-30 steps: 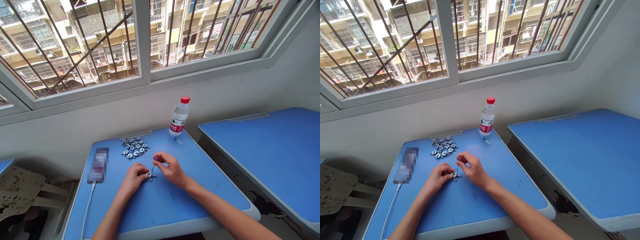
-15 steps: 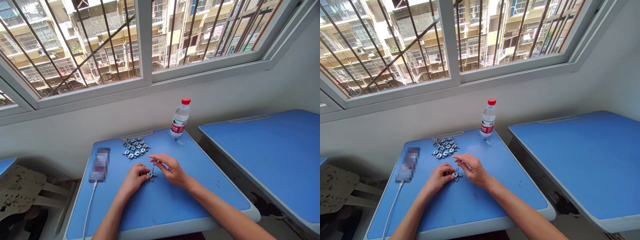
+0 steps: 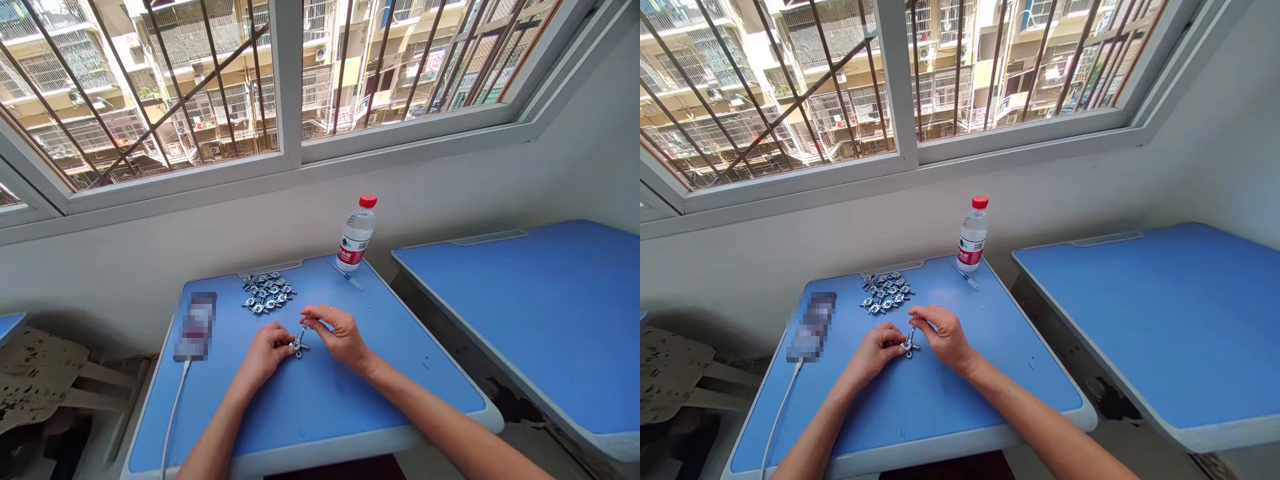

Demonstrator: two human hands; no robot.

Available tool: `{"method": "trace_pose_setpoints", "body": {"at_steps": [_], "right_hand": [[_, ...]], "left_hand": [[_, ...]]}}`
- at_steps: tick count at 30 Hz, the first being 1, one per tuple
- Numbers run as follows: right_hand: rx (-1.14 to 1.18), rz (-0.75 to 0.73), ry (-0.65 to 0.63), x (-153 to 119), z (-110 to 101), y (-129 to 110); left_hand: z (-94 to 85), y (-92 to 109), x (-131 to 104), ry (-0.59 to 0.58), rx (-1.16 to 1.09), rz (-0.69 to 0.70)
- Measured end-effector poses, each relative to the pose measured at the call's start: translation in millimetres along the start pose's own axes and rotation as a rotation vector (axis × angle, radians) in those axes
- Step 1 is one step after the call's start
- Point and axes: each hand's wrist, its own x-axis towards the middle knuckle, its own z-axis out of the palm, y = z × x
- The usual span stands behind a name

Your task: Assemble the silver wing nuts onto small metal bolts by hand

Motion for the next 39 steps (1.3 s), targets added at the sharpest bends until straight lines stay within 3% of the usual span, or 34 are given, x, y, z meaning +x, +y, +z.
{"method": "trace_pose_setpoints", "body": {"at_steps": [9, 15, 22, 27, 31, 39], "right_hand": [[-0.015, -0.012, 0.019, -1, 1, 0], [0.113, 0.044, 0.036, -4, 5, 7], [0.075, 0.03, 0.016, -3, 3, 5], [0.07, 0.039, -0.026, -2, 2, 7], [0.067, 0.013, -0.052, -2, 1, 6], [0.064, -0.043, -0.065, -2, 0, 5]], "left_hand": [[0.8, 0, 0, 0.01, 0.01, 0.019], [0.9, 10, -3, 0.026, 0.012, 0.012], [3.5, 20, -6, 0.078, 0.179, 0.017], [4.5, 27, -9, 0.046, 0.339, 0.03], [-2.8, 32, -12, 0.102, 0.293, 0.055], [-0.4, 19, -11, -0.073, 0.102, 0.123]]}}
